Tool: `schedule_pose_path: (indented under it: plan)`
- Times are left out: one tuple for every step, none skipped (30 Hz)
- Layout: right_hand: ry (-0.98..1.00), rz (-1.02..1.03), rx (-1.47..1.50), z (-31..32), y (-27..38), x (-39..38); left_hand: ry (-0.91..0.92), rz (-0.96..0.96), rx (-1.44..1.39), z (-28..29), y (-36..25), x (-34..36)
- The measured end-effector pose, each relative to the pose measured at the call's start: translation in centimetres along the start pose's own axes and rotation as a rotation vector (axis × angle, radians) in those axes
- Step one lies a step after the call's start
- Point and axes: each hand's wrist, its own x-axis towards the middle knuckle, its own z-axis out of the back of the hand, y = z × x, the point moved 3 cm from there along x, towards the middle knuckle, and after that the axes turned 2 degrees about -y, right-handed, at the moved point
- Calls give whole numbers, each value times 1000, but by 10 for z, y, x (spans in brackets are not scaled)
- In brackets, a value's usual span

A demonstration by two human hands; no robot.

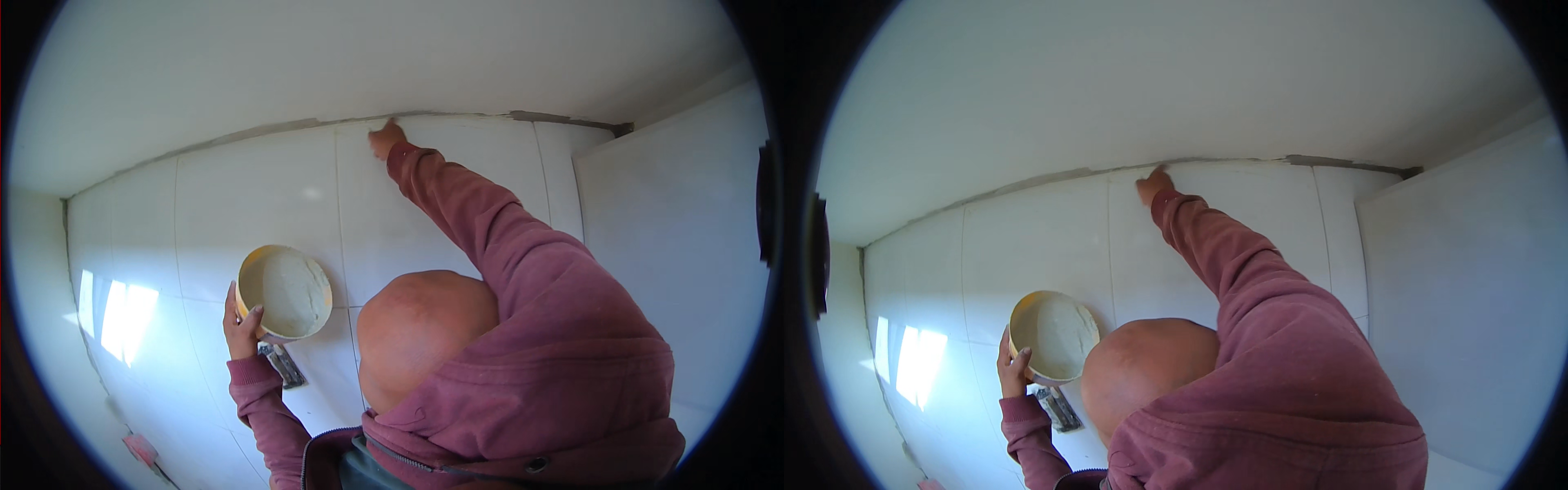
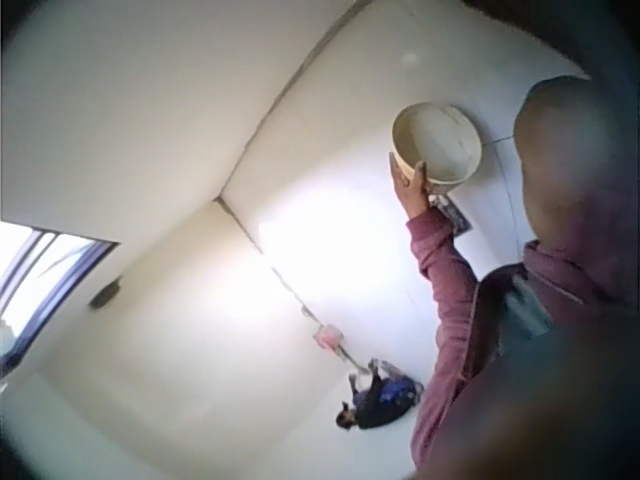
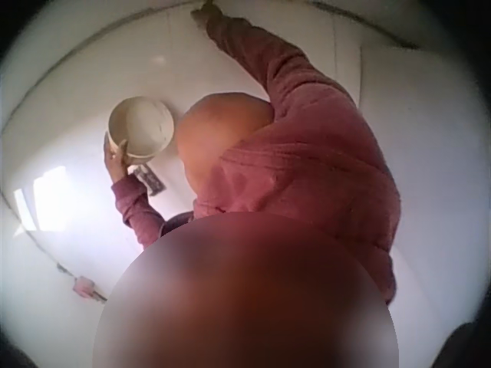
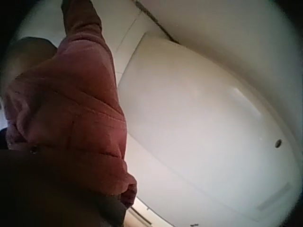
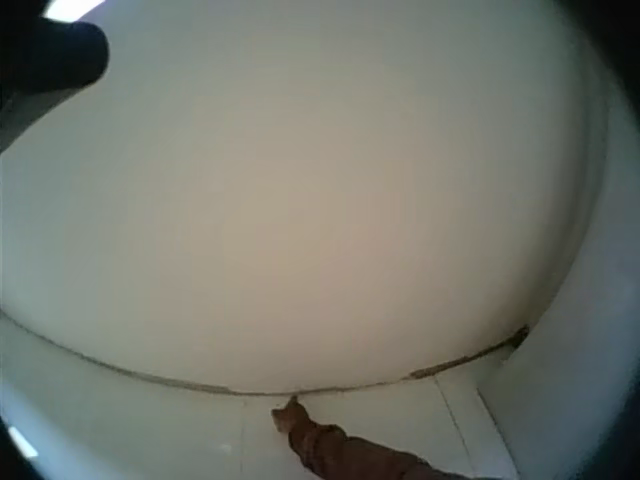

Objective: Apply plaster or joint compound to the seam between floor tiles and the wall base using a spatula and finger.

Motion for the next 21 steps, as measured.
schedule_pose_path:
  plan:
    - [19, 0, -2, 6, 14, -23, 6, -38, 27, -4, -8, -1]
    - [212, 213, -9, 11, 21, -42, 20, -77, 55, -17, -19, 5]
    - [448, 416, -14, 3, 28, -70, 45, -87, 51, -23, -29, 5]
    - [604, 447, -66, -3, 39, -105, 52, -82, 50, -23, -35, 3]
    - [749, 483, -115, -7, 47, -130, 33, -104, 69, -25, -37, 5]
    - [815, 473, -111, -16, 44, -147, 27, -104, 33, -28, -40, 6]
    - [1009, 582, -255, -29, 41, -168, 0, -120, 62, -22, -34, 8]
    - [1203, 709, -395, -45, 40, -192, -35, -139, 93, -14, -28, 3]
    - [1243, 711, -393, -54, 38, -209, -64, -115, 98, -12, -29, -3]
    - [1295, 759, -532, -58, 32, -222, -53, -95, 98, -16, -33, -3]
    - [1339, 811, -672, -63, 26, -232, -40, -78, 97, -18, -33, -5]
    - [1348, 813, -677, -67, 19, -235, -48, -74, 94, -21, -31, -7]
    - [1377, 755, -676, -72, 9, -236, -53, -87, 100, -22, -30, -8]
    - [1403, 696, -675, -76, 3, -237, -59, -102, 106, -21, -28, -9]
    - [1408, 694, -679, -77, 3, -241, -77, -113, 174, -20, -23, -9]
    - [1413, 703, -706, -76, 5, -244, -80, -110, 171, -18, -19, -11]
    - [1416, 713, -732, -76, 7, -247, -104, -110, 307, -17, -16, -13]
    - [1420, 712, -737, -76, 7, -249, -128, -108, 444, -17, -17, -16]
    - [1422, 692, -757, -77, 7, -251, -131, -105, 440, -18, -17, -17]
    - [1424, 673, -776, -77, 7, -252, -130, -97, 447, -19, -17, -18]
    - [1421, 674, -779, -79, 6, -252, -127, -93, 455, -20, -19, -18]
